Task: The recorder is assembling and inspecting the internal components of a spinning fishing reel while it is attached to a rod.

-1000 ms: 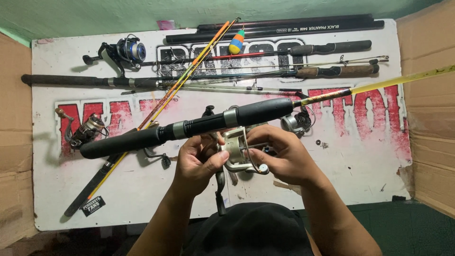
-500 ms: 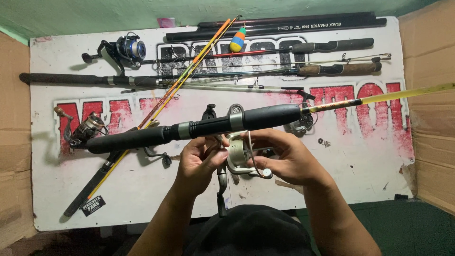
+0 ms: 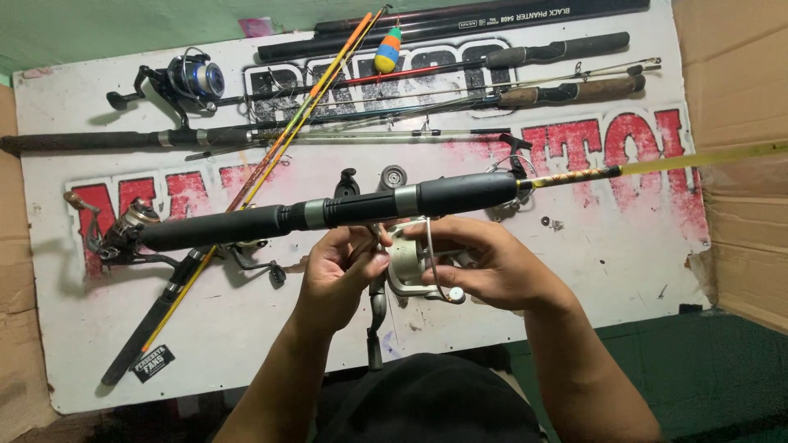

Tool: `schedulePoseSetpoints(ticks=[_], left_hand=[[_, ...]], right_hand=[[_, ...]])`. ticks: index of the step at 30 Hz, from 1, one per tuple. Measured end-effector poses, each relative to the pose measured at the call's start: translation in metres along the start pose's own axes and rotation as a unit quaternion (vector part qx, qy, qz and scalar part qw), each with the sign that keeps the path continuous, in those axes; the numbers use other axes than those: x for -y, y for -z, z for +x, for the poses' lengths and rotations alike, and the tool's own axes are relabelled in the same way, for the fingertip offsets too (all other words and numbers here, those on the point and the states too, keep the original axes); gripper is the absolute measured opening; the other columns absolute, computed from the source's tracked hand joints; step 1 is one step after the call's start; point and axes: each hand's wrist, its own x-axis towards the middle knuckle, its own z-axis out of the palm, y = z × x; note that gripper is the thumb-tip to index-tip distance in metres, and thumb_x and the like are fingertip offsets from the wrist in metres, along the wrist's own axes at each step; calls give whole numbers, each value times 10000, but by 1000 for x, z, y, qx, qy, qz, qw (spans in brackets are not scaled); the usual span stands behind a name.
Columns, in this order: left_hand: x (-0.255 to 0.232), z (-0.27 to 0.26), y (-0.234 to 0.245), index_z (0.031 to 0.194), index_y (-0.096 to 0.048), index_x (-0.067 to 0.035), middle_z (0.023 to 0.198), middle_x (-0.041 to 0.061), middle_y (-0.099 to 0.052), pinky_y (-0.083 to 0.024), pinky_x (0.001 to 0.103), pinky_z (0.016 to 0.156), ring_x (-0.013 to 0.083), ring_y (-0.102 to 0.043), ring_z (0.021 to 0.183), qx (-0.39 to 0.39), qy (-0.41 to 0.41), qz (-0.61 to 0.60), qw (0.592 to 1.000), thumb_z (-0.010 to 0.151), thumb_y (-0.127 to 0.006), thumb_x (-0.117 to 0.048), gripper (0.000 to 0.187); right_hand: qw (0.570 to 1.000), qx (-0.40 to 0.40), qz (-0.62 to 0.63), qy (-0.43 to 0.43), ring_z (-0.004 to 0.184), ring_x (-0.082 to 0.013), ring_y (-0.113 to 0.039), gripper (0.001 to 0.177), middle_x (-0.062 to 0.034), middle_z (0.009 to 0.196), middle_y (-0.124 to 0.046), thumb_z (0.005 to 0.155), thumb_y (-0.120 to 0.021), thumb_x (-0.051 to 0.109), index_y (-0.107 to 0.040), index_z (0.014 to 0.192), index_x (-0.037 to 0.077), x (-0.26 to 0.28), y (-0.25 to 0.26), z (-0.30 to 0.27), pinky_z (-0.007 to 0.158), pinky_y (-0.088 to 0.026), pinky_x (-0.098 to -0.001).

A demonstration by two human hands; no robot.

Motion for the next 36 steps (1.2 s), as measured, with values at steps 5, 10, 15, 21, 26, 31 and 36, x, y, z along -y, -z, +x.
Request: schedulePoseSetpoints(ticks=[5,10,15,21,26,31,36], left_hand=[[15,-7,6,1019,-697,24,706,77,-612,-430,185,629,49,-477,647,-16,18,-4,1000,871,-732,-20,158],[-13,-8,-8,1022,-669,-10,1035,149,-718,-457,222,740,91,-569,846,-25,13,-3,1000,885,-724,-73,160],[-13,-3,1,1031,-647,-13,1204,209,-660,-468,321,962,221,-593,1123,0,-20,28,999,929,-710,-170,197],[-4,-7,1,1062,-652,-3,1223,207,-666,-471,325,971,205,-604,1142,-25,-4,-20,999,940,-698,-140,189],[-9,-11,-4,1065,-652,-8,1197,185,-688,-495,306,957,171,-624,1103,-23,30,-47,998,937,-714,-148,200],[-17,-10,-5,1106,-639,11,1245,216,-668,-539,342,965,190,-649,1095,-1,38,-3,999,876,-796,-119,307],[-12,-5,-4,1109,-611,-9,1220,190,-659,-546,338,968,187,-656,1095,-1,39,7,999,885,-788,-123,307]], right_hand=[[1000,19,-7,12,882,-207,-701,477,-148,1021,-734,841,-765,-63,-681,1306,2,3,0,-4,763,-606,-385],[996,29,-71,37,855,-203,-713,489,-137,1013,-743,833,-771,-70,-683,1304,28,1,-7,-2,716,-597,-374],[977,-11,-181,115,697,-251,-674,554,-99,868,-729,704,-924,54,-734,1224,77,-21,-4,6,638,-565,-371],[954,-53,-268,120,649,-214,-584,449,-54,791,-592,701,-972,250,-789,1088,113,-34,0,8,601,-515,-338],[954,-45,-281,93,702,-229,-597,449,-53,862,-558,667,-986,346,-793,1015,138,-29,2,7,639,-528,-354],[960,-21,-270,67,716,-280,-610,276,-95,912,-580,768,-898,367,-806,898,142,-22,1,3,646,-525,-393],[969,-16,-247,17,799,-326,-670,390,-145,958,-667,716,-943,228,-775,1035,79,-3,-4,3,737,-553,-422]])
